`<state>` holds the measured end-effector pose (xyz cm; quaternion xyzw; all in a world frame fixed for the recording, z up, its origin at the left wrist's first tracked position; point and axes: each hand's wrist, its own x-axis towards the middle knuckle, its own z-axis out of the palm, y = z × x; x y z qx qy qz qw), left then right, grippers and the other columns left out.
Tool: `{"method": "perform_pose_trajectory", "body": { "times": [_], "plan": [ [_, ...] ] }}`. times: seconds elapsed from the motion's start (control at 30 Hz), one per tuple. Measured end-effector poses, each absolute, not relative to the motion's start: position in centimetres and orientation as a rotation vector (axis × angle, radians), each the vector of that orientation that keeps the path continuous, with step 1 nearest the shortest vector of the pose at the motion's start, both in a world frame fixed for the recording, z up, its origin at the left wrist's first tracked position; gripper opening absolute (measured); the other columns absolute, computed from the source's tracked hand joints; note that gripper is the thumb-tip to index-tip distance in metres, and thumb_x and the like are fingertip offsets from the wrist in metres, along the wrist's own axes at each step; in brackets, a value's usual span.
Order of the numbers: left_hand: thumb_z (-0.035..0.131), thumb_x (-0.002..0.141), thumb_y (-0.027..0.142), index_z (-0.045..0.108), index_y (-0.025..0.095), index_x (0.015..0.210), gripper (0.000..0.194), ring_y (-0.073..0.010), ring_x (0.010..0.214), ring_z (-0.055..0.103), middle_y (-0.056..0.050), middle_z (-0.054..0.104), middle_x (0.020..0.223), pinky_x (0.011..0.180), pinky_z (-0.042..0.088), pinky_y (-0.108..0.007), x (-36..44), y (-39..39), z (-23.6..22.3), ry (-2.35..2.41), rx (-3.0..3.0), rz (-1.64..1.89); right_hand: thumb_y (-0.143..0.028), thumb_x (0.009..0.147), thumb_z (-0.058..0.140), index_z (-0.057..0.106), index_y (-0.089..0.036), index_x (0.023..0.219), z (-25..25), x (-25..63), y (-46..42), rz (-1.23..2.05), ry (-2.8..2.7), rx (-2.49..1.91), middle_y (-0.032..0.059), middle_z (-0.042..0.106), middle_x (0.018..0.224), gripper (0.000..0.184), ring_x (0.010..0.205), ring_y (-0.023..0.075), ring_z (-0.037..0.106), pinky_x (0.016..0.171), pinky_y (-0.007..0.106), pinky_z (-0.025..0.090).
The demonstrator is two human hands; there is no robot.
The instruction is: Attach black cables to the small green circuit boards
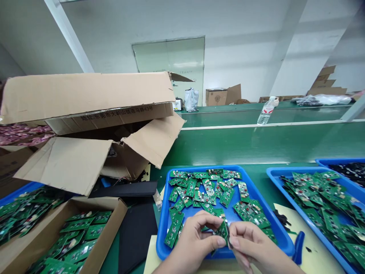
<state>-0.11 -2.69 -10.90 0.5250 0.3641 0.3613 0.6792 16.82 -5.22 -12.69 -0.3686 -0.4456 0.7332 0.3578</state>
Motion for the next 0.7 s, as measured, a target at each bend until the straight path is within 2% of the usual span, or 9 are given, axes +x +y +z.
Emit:
{"method": "perform_pose_trajectory", "body": {
  "times": [0.27, 0.43, 0.6, 0.7],
  "plan": [
    [0.081, 0.058, 0.043, 0.072, 0.016, 0.088, 0.041, -0.0143, 0.074, 0.053, -0.002, 0.06, 0.076, 0.076, 0.043, -0.029, -0.16, -2.82, -10.97, 0.749, 1.129, 0.803, -0.061, 0.074, 0.059, 0.042, -0.019, 0.067, -12.78, 16.99, -4.98, 1.757, -1.31, -1.044, -0.0063, 0.046, 0.045, 0.046, 0.036, 0.0057, 0.037, 0.042, 0.018, 0.034],
    [0.08, 0.06, 0.041, 0.069, 0.015, 0.09, 0.041, -0.0139, 0.075, 0.054, -0.003, 0.062, 0.078, 0.076, 0.044, -0.029, 0.03, -2.97, -11.06, 0.722, 1.069, 0.768, -0.063, 0.076, 0.056, 0.044, -0.019, 0.071, -13.02, 16.99, -5.05, 1.685, -1.368, -1.053, -0.0062, 0.044, 0.048, 0.046, 0.041, 0.0076, 0.042, 0.047, 0.021, 0.039],
    [0.079, 0.063, 0.042, 0.067, 0.016, 0.1, 0.047, -0.0133, 0.074, 0.054, -0.002, 0.059, 0.078, 0.073, 0.044, -0.027, -0.05, -3.07, -10.99, 0.734, 1.055, 0.758, -0.065, 0.074, 0.056, 0.042, -0.019, 0.069, -12.89, 16.57, -5.0, 1.659, -1.373, -1.078, -0.0068, 0.041, 0.049, 0.049, 0.043, 0.0076, 0.042, 0.047, 0.02, 0.039],
    [0.074, 0.068, 0.044, 0.067, 0.019, 0.106, 0.046, -0.0146, 0.077, 0.054, -0.002, 0.056, 0.079, 0.077, 0.044, -0.029, -0.18, -3.12, -11.15, 0.738, 1.2, 0.805, -0.068, 0.071, 0.056, 0.04, -0.02, 0.066, -12.64, 16.29, -4.97, 1.64, -1.353, -1.108, -0.0068, 0.04, 0.047, 0.05, 0.041, 0.0084, 0.042, 0.046, 0.021, 0.039]
  ]
}}
